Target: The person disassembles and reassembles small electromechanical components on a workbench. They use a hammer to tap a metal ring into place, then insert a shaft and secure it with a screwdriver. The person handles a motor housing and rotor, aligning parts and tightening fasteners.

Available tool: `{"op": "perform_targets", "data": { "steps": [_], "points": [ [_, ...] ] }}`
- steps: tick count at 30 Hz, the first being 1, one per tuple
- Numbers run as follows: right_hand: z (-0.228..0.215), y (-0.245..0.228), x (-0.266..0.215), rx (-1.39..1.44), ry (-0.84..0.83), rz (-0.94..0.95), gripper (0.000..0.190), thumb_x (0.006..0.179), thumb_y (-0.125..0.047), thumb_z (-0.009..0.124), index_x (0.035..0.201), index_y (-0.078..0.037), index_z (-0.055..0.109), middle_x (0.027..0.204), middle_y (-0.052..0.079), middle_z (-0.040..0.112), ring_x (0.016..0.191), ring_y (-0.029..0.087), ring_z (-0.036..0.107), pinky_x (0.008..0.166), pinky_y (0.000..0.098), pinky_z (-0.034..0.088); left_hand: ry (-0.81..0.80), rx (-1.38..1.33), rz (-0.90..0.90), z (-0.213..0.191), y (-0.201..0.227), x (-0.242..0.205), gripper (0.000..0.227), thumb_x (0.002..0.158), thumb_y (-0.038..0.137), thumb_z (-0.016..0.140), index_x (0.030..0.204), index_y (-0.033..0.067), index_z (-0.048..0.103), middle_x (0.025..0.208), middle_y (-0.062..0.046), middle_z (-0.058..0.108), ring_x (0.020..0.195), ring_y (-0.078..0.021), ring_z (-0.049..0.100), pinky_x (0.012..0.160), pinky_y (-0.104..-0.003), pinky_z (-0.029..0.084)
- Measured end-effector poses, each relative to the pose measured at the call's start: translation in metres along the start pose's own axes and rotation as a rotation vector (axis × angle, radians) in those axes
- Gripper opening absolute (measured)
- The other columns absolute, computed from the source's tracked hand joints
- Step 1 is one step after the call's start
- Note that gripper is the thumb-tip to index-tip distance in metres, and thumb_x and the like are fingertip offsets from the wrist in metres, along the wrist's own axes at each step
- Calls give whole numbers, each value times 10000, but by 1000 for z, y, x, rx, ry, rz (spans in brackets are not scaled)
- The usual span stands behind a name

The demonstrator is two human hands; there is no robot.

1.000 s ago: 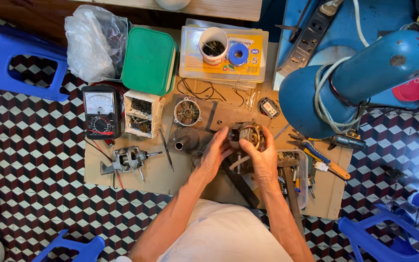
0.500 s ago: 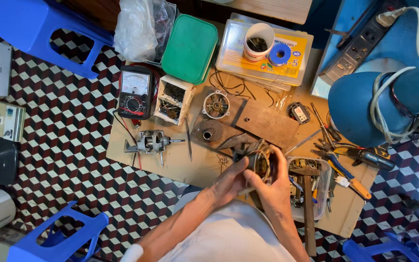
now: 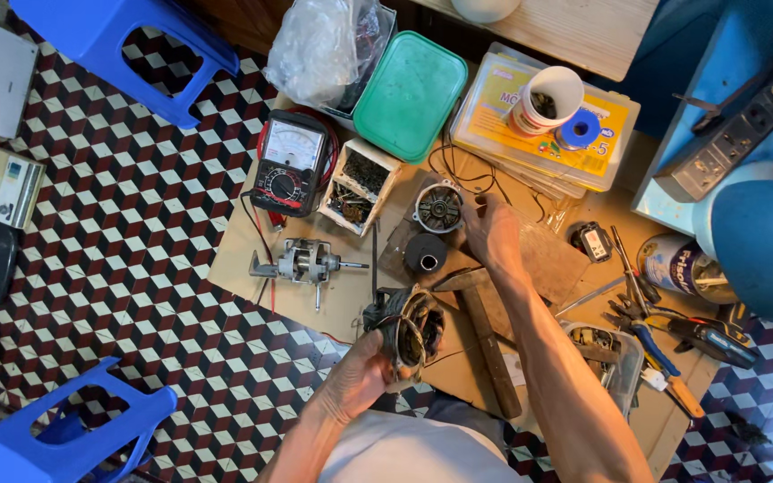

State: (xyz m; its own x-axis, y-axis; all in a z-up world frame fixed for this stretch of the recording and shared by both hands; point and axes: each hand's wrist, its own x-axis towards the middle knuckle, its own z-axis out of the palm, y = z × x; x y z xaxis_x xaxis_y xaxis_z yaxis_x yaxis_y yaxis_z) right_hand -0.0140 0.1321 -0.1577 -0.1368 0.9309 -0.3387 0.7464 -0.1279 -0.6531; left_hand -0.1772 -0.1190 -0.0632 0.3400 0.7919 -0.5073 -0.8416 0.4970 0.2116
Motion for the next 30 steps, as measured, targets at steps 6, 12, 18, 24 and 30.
{"op": "perform_targets", "data": {
  "steps": [6,12,18,24,30],
  "points": [
    [52,36,40,-206,-109,46,366,880,-263,680,1123,9,697,1030,299,711,959,434,699,823,501,549,-206,-354,27,15,6,1,908,867,659,692,1505,53,465,1391,-276,570,1117,-346,715,493,-228,555],
    [25,24,17,71,68,-41,344,864,-186,662,1143,16,675,948,278,713,845,386,714,759,476,556,-361,-524,-13,37,10,10,939,895,662,675,1555,39,431,1474,-324,506,1145,-381,684,574,-286,605],
    [-62,41,-84,734,163,287,250,872,-51,624,1100,40,572,809,113,643,662,234,672,580,369,496,-195,-400,-84,48,14,46,934,822,622,746,1536,87,471,1449,-231,557,1233,-375,643,799,-408,652],
    [-137,35,-206,1288,329,215,293,916,-26,602,1204,-49,553,1126,69,648,949,167,621,838,337,498,-238,-324,-139,72,4,84,890,836,596,774,1517,97,491,1424,-199,597,1299,-394,605,878,-469,626],
    [-159,8,-258,1591,326,297,452,901,-89,505,1348,-25,507,1265,173,632,1173,328,624,1027,507,491,-168,46,-56,100,-4,106,715,850,378,839,1430,85,541,1372,-85,644,1247,-222,630,1065,-410,552]
  ]
}}
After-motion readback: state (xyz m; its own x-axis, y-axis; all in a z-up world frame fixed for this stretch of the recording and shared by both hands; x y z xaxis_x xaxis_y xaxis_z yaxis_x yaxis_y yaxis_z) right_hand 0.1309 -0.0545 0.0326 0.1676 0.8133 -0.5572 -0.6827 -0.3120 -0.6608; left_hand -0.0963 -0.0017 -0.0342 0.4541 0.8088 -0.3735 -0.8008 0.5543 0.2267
